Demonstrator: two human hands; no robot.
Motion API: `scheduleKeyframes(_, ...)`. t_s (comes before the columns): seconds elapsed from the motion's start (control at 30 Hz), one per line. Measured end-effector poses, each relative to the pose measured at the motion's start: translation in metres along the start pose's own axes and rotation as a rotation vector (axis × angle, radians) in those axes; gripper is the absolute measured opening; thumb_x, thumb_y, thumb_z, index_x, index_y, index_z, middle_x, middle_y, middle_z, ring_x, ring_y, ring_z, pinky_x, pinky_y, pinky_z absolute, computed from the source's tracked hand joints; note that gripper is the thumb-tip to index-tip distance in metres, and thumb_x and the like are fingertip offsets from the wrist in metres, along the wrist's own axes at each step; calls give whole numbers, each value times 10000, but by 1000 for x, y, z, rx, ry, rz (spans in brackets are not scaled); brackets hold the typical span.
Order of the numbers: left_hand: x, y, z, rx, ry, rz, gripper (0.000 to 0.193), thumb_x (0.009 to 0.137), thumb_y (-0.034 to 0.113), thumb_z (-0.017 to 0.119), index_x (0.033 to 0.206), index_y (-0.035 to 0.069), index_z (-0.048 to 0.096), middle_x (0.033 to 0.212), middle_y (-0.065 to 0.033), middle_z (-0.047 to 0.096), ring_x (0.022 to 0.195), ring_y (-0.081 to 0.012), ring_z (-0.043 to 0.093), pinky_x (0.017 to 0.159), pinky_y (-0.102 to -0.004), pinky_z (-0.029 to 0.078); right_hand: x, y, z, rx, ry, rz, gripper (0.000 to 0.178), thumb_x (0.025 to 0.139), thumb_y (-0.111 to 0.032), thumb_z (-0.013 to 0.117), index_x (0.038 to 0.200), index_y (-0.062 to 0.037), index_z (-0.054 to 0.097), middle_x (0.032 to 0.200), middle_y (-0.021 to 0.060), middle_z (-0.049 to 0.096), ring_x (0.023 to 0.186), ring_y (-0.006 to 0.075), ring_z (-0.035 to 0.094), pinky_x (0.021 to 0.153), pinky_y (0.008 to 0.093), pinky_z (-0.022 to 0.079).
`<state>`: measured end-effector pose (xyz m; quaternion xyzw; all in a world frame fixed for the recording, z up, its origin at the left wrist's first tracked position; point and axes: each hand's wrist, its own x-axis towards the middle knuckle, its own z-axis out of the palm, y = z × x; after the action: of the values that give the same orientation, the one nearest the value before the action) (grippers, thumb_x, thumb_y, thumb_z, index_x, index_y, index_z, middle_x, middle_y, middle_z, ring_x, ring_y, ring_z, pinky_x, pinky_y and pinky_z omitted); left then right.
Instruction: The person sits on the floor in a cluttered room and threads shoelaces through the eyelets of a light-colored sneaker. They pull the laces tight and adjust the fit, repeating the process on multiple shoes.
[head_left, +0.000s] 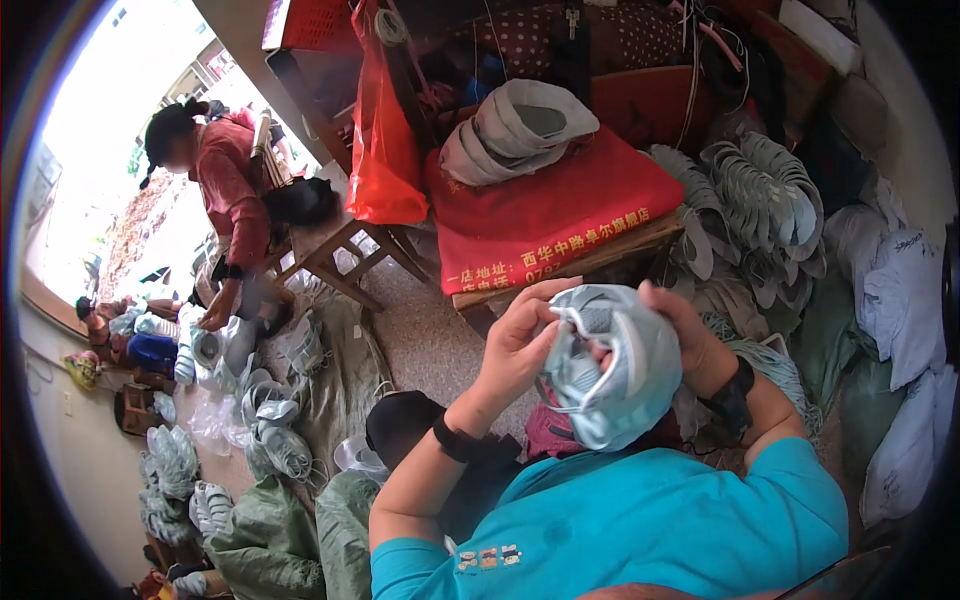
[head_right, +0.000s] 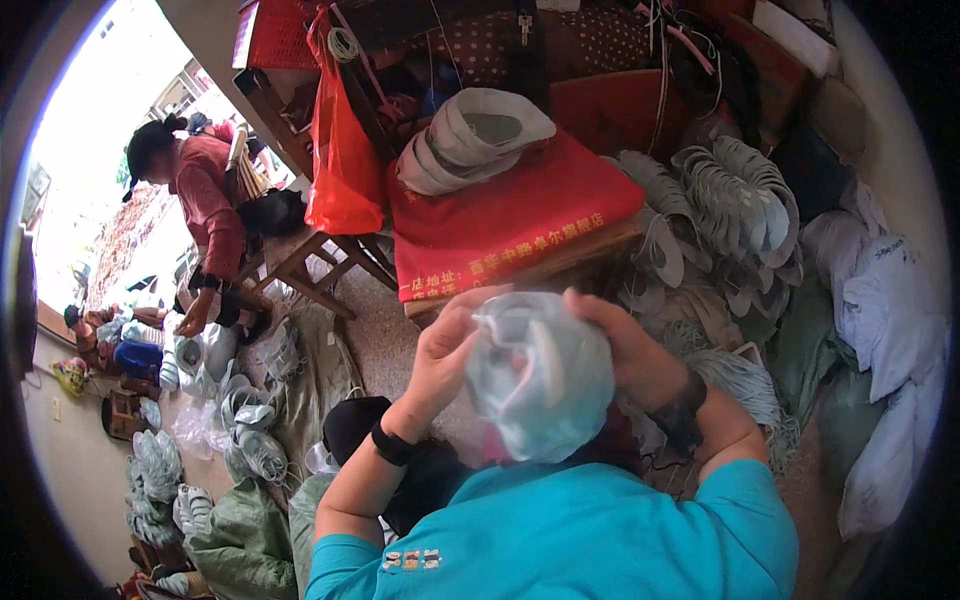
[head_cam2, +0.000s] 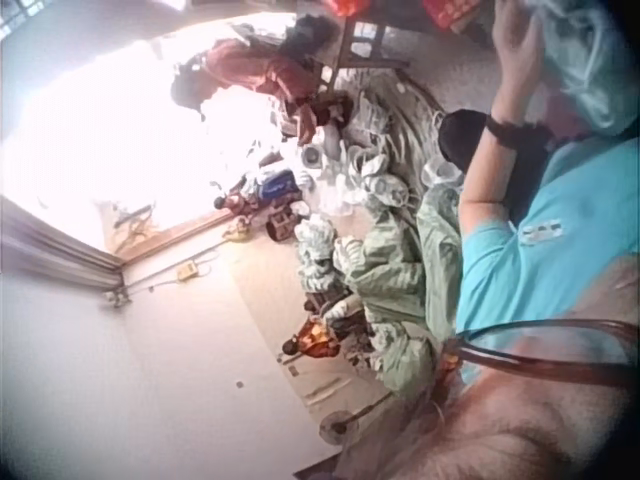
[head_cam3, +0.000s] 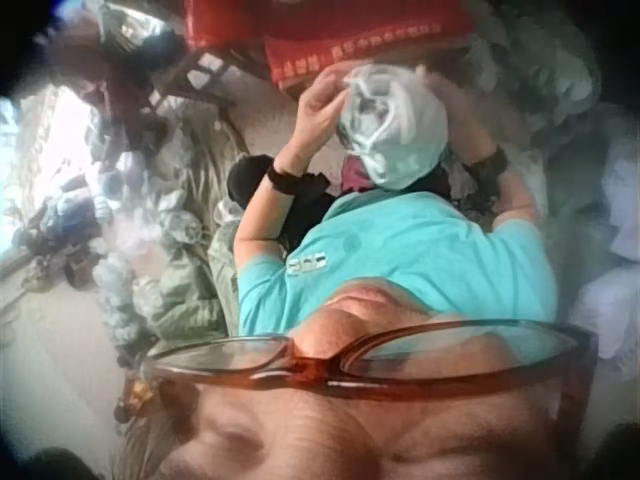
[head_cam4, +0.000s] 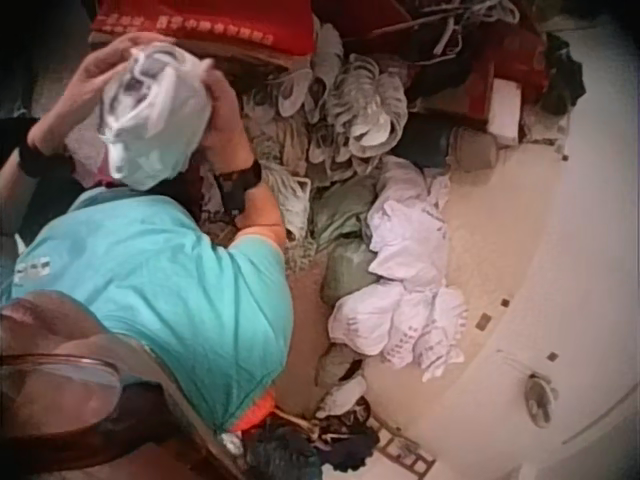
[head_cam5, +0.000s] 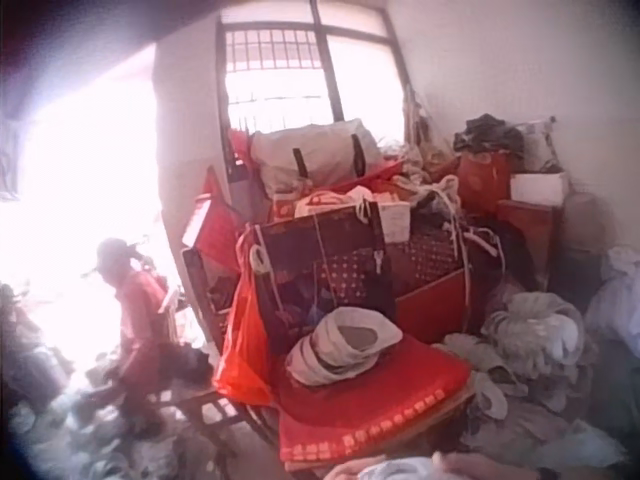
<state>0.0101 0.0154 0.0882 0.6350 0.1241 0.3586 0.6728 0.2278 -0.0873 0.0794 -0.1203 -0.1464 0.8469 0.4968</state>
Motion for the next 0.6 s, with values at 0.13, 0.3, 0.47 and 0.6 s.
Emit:
scheduleKeyframes(0.13,11,3,-13,21,231,50,137,945,123,599,931,-12,609,1206,-117,603,1097,-173,564,943,-291,430,17,-27,57,-460,64,-197,664,885,-281,614,1420,31,375,1298,184,567,1085,279,634,979,417,493)
scheduleKeyframes(0.3,-2,3,-47,128,480,4,200,1000,155,540,1018,-12,649,1009,-50,662,910,-102,603,835,-255,472,50,-95,96,-971,303,-687,542,885,-243,614,1334,24,465,1201,119,631,1024,217,648,919,377,514)
scheduleKeyframes(0.47,-65,15,-82,275,630,-80,165,988,131,556,1003,-2,653,962,-37,661,852,-94,600,788,-241,482,155,-205,37,-2031,874,-1212,352,838,-283,619,1035,8,617,931,240,673,954,414,633,838,455,503)
scheduleKeyframes(0.6,-114,23,-105,240,851,-163,185,990,168,557,969,13,657,905,-30,656,812,-84,584,755,-234,464,223,-246,-42,-1977,883,-618,527,810,-461,633,1063,0,651,943,242,686,963,399,648,855,440,498)
